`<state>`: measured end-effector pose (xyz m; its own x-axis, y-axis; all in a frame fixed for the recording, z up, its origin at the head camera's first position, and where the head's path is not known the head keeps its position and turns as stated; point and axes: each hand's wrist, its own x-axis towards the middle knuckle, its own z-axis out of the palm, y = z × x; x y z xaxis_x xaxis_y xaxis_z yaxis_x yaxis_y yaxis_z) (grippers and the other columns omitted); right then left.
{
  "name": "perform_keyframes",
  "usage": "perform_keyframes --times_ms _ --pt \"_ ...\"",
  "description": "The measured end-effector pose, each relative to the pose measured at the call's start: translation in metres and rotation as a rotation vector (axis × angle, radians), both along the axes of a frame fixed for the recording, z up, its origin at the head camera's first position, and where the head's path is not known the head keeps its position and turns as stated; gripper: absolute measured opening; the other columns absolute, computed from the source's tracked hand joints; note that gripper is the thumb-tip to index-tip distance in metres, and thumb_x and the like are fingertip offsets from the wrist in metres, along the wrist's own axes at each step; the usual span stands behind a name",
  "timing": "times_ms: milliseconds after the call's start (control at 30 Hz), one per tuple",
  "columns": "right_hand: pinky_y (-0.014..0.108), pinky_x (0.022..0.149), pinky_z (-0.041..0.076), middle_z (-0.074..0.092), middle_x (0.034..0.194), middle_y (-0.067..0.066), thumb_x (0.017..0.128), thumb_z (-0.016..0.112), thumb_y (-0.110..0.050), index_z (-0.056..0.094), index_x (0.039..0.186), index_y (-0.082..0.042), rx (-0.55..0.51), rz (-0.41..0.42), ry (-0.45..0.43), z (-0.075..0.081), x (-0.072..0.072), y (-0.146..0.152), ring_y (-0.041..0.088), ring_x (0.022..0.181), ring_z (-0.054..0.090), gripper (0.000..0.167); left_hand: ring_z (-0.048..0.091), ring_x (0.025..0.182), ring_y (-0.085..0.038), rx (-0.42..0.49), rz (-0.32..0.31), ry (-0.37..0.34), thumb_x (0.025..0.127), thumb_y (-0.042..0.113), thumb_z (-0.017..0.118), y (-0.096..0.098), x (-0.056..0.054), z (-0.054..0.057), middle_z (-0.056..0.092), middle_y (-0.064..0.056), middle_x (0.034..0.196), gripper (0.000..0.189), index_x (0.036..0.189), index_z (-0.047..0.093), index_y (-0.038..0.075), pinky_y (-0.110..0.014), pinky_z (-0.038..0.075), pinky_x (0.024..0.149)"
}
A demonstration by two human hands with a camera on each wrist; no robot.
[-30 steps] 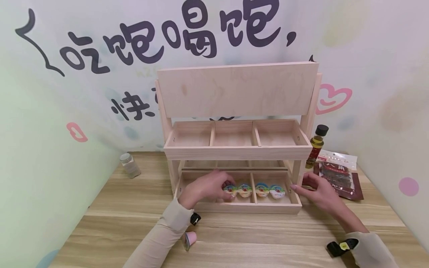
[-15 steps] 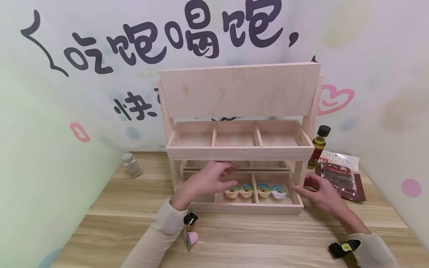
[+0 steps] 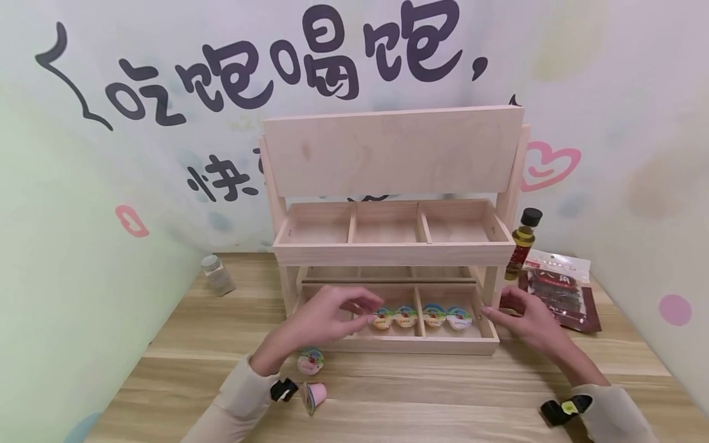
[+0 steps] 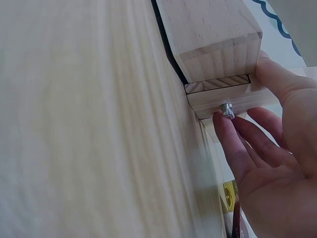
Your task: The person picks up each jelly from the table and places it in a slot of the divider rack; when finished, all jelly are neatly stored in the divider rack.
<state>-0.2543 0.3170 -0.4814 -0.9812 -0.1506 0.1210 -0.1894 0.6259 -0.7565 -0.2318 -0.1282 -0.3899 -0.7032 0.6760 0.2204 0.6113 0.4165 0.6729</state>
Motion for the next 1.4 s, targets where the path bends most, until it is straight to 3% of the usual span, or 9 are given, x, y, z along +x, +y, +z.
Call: perform_keyframes --times_ms 400,633,733,867,1033,1233,1400 --pt "0.063 0.106 0.056 0.069 0.139 0.022 0.103 0.076 -0.043 0.061 0.141 -0.004 0.01 -0.001 -0.001 0.0 0.0 0.0 0.046 0.132 0.066 0.056 0.076 0.108 -0.011 0.07 -0.014 -0.061 0.105 0.018 0.073 -0.042 0.023 -0.03 0.082 -0.009 0.118 0.021 0.125 0.078 0.01 -0.034 0.064 0.095" --pt "0.067 0.108 0.054 0.067 0.141 0.024 0.103 0.075 -0.045 0.059 0.144 -0.004 0.012 -0.007 -0.016 0.002 0.001 -0.001 0.049 0.133 0.064 0.061 0.077 0.106 -0.011 0.075 -0.063 -0.04 0.103 0.015 0.075 -0.067 0.035 -0.044 0.081 -0.012 0.116 0.022 0.121 0.077 0.004 -0.036 0.065 0.094" --pt "0.067 0.109 0.053 0.067 0.141 0.024 0.103 0.075 -0.045 0.06 0.143 -0.004 0.008 -0.004 -0.018 0.002 0.001 -0.002 0.048 0.133 0.064 0.06 0.079 0.107 -0.018 0.038 -0.032 -0.004 0.1 0.013 0.079 -0.08 0.038 -0.047 0.082 -0.01 0.117 0.023 0.121 0.077 0.005 -0.041 0.064 0.095" --pt "0.066 0.109 0.054 0.067 0.141 0.023 0.103 0.075 -0.044 0.06 0.142 -0.004 0.003 0.001 -0.016 0.002 0.0 -0.002 0.047 0.133 0.064 0.058 0.079 0.109 -0.019 -0.021 0.015 -0.023 0.098 0.017 0.082 -0.097 0.043 -0.048 0.082 -0.006 0.12 0.026 0.123 0.077 0.008 -0.044 0.063 0.098" --pt "0.066 0.108 0.054 0.067 0.141 0.023 0.103 0.075 -0.044 0.061 0.142 -0.005 0.001 -0.001 -0.01 0.002 0.001 -0.001 0.047 0.133 0.065 0.057 0.078 0.112 -0.018 -0.056 0.017 0.01 0.095 0.015 0.085 -0.109 0.045 -0.05 0.081 0.0 0.122 0.029 0.124 0.078 0.012 -0.038 0.063 0.099" --pt "0.067 0.108 0.053 0.067 0.142 0.023 0.103 0.075 -0.044 0.06 0.143 -0.004 -0.001 -0.005 -0.017 0.002 0.001 0.0 0.048 0.133 0.064 0.059 0.078 0.113 -0.021 -0.047 0.002 0.059 0.09 0.009 0.088 -0.113 0.047 -0.049 0.081 -0.002 0.123 0.036 0.124 0.078 0.012 -0.036 0.063 0.098" --pt "0.067 0.109 0.053 0.067 0.141 0.023 0.103 0.075 -0.044 0.06 0.143 -0.005 -0.004 -0.004 -0.019 0.001 0.002 -0.001 0.047 0.133 0.064 0.058 0.08 0.102 -0.02 -0.049 0.054 0.078 0.093 0.019 0.087 -0.104 0.052 -0.046 0.083 -0.006 0.113 0.027 0.116 0.08 0.006 -0.041 0.066 0.089"
